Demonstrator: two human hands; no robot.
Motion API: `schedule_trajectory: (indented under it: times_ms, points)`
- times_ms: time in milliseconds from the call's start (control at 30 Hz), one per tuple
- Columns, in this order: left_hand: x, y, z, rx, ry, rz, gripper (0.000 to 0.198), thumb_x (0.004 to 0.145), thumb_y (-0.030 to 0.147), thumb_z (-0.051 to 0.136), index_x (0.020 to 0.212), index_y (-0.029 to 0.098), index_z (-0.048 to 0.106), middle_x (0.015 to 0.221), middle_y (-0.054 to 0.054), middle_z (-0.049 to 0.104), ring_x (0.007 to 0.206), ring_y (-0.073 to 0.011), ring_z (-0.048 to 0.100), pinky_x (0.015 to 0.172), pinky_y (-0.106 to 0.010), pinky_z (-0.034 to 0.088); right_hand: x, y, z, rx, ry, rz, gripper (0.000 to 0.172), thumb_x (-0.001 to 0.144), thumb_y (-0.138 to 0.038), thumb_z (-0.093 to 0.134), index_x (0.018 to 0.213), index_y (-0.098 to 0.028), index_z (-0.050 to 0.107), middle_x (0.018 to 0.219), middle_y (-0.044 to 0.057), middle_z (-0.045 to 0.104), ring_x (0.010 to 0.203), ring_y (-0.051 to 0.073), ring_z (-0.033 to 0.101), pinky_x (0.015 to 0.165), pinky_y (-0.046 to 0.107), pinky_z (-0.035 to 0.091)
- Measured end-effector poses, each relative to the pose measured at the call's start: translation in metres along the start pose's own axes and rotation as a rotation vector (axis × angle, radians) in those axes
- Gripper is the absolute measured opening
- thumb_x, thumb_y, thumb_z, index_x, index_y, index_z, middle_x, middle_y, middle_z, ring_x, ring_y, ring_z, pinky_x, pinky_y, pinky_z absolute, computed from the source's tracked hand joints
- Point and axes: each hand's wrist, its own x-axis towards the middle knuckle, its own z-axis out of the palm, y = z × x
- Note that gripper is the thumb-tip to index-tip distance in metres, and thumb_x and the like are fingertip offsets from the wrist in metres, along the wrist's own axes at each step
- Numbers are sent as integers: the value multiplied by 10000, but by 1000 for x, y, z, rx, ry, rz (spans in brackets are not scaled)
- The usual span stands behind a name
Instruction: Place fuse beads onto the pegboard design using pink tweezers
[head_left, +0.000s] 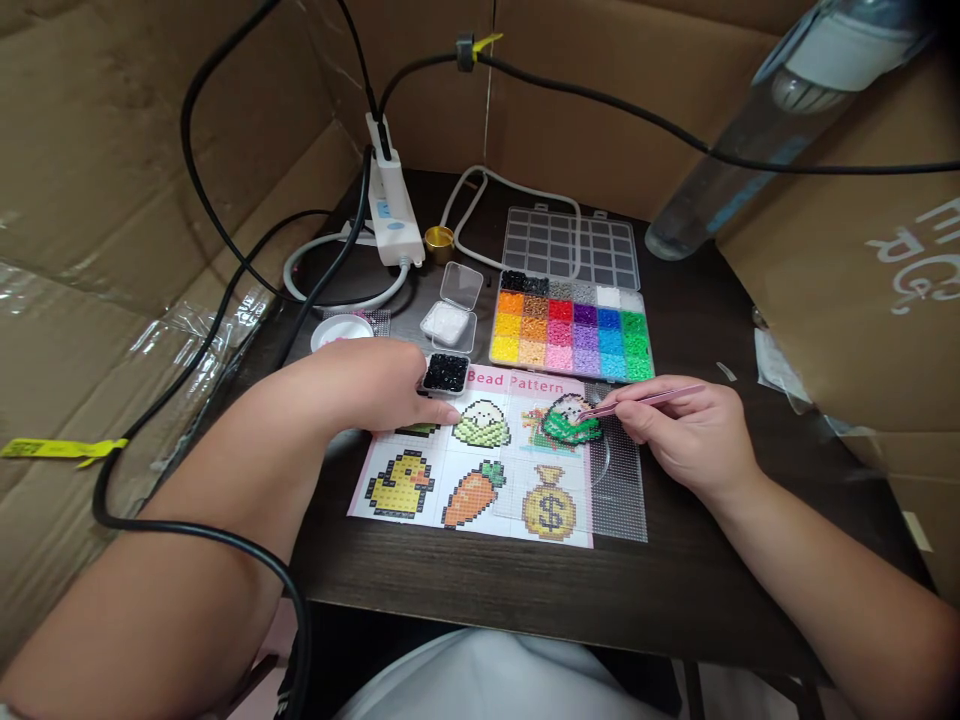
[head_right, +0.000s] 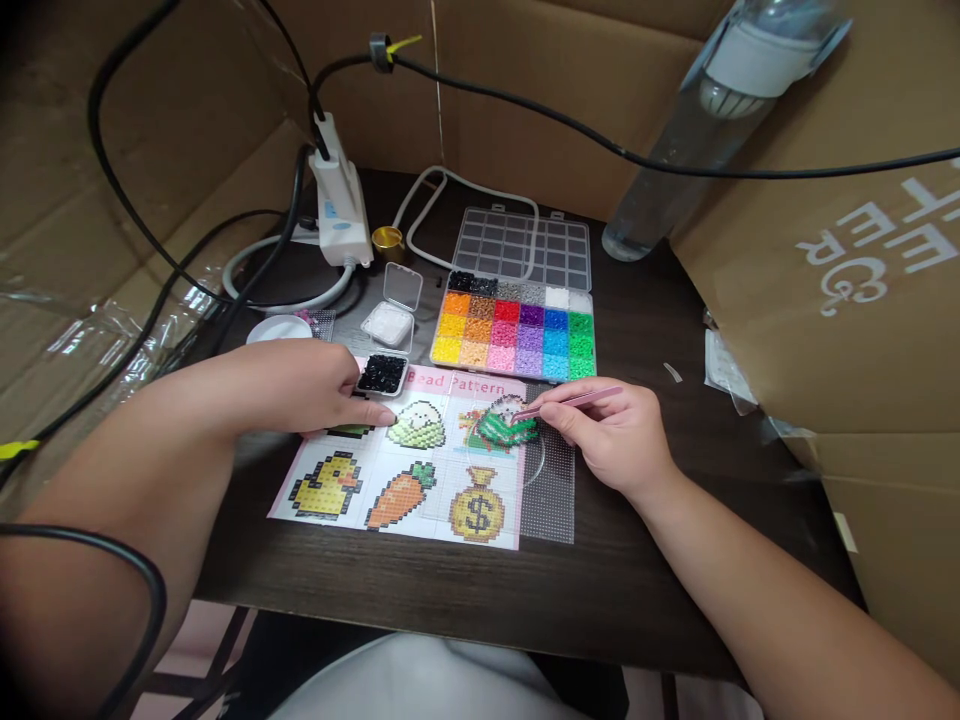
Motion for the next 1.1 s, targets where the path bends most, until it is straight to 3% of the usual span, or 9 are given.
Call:
schedule_trajectory:
  times_ms: [200, 400, 567, 733, 867, 1100]
  points:
    - [2, -1, 2, -48, 23, -12, 643, 904, 903, 802, 941, 274, 926, 1004, -195, 927, 927, -419, 852, 850, -480, 573, 0, 1, 1, 8, 8, -19, 131, 899, -374, 1106, 854, -283, 1024, 772, 91, 919, 489, 161, 641, 449, 298, 488]
    - [0, -1, -1, -64, -10, -13, 607, 926, 869, 809, 725, 299, 750, 794, -143, 866, 829, -380, 811, 836, -484, 544, 1, 4, 0, 51, 73, -45, 94, 891, -356, 1097, 869, -289, 1034, 756, 82, 915, 464, 150, 606, 431, 296, 464]
    - [4, -4, 1, -61, -25, -4, 664, 952, 853, 787, 619, 301, 626, 779, -148, 858, 857, -390, 819, 848, -508, 544, 5, 10, -5, 77, 174, -76, 172, 868, -418, 1131, 873, -282, 1026, 738, 81, 904, 480, 161, 633, 450, 304, 503]
    - [8, -5, 3, -53, -17, 6, 700, 930, 905, 769, 606, 303, 618, 764, -152, 860, 817, -381, 815, 812, -515, 540, 12, 18, -11, 89, 247, -96, 299, 860, -512, 1163, 876, -264, 997, 766, 86, 915, 491, 161, 625, 459, 318, 509]
    - [11, -9, 6, -41, -7, 30, 727, 895, 977, 727, 621, 307, 652, 761, -163, 874, 790, -380, 813, 770, -519, 542, 23, 21, -14, 115, 353, -148, 322, 840, -486, 1172, 826, -251, 951, 738, 73, 886, 486, 141, 575, 459, 314, 465]
    - [18, -13, 9, -77, -17, 29, 771, 855, 1033, 733, 610, 307, 642, 786, -185, 882, 884, -444, 854, 815, -553, 549, 48, 24, -20, 146, 549, -174, 362, 762, -480, 1137, 758, -232, 872, 775, 91, 877, 480, 117, 524, 438, 302, 391]
